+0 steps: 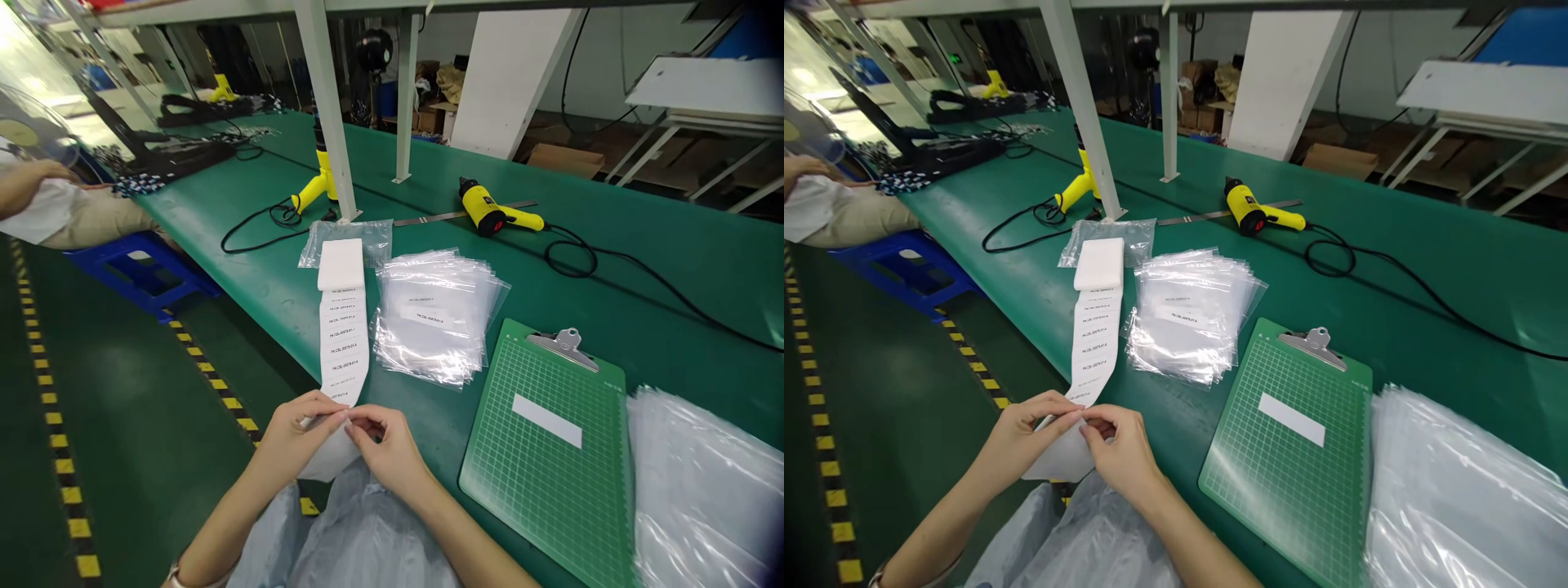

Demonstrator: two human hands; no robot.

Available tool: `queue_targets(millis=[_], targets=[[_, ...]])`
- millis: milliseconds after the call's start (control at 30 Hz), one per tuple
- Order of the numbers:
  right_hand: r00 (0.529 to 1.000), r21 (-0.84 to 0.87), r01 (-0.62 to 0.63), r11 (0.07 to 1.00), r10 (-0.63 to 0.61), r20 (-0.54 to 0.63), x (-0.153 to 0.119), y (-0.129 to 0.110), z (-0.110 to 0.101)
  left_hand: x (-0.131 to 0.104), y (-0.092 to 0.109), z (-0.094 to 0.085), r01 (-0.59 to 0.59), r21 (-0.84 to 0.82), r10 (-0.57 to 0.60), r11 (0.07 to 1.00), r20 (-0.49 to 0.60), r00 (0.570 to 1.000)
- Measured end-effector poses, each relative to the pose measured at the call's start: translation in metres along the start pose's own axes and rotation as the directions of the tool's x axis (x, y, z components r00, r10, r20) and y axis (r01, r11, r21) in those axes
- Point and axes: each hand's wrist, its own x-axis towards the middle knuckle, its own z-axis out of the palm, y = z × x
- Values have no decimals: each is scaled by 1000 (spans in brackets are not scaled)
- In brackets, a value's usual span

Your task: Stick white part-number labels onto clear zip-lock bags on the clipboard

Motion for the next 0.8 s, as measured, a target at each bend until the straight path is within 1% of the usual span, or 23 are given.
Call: queue_targets(millis=[67, 133, 200, 300, 367, 467, 567, 700, 800], targets=[[1000, -2, -4, 1000, 4, -2, 0, 3, 0, 1, -4, -1, 33, -30, -34, 999, -25, 999], [1000, -6, -11, 1000, 11, -15, 0, 6, 1, 1, -7, -1, 46, -24, -47, 999, -72, 996], [999, -9, -15, 1000, 14, -35, 1, 10, 1, -1, -7, 1, 17, 32, -14, 999, -95, 995], [998, -4, -10, 1000, 10, -56, 1, 11, 2, -5, -3, 5, -69, 168, 84, 983, -83, 993], [998, -3, -4, 1000, 4, -56, 1, 9, 2, -6, 0, 7, -100, 205, 118, 974, -81, 990], [999, -15, 6, 1000, -7, -48, 0, 5, 0, -4, 3, 8, -96, 146, 104, 985, -47, 993], [999, -30, 13, 999, -14, -43, -2, 2, -1, -1, 4, 5, -77, 65, 78, 995, -11, 997], [999, -27, 11, 1000, -12, -48, -2, 7, 1, 0, 3, 2, -63, 46, 66, 997, -73, 995], [998, -13, 4, 1000, -5, -59, -1, 11, 3, -3, 1, 4, -81, 82, 87, 993, -73, 994]])
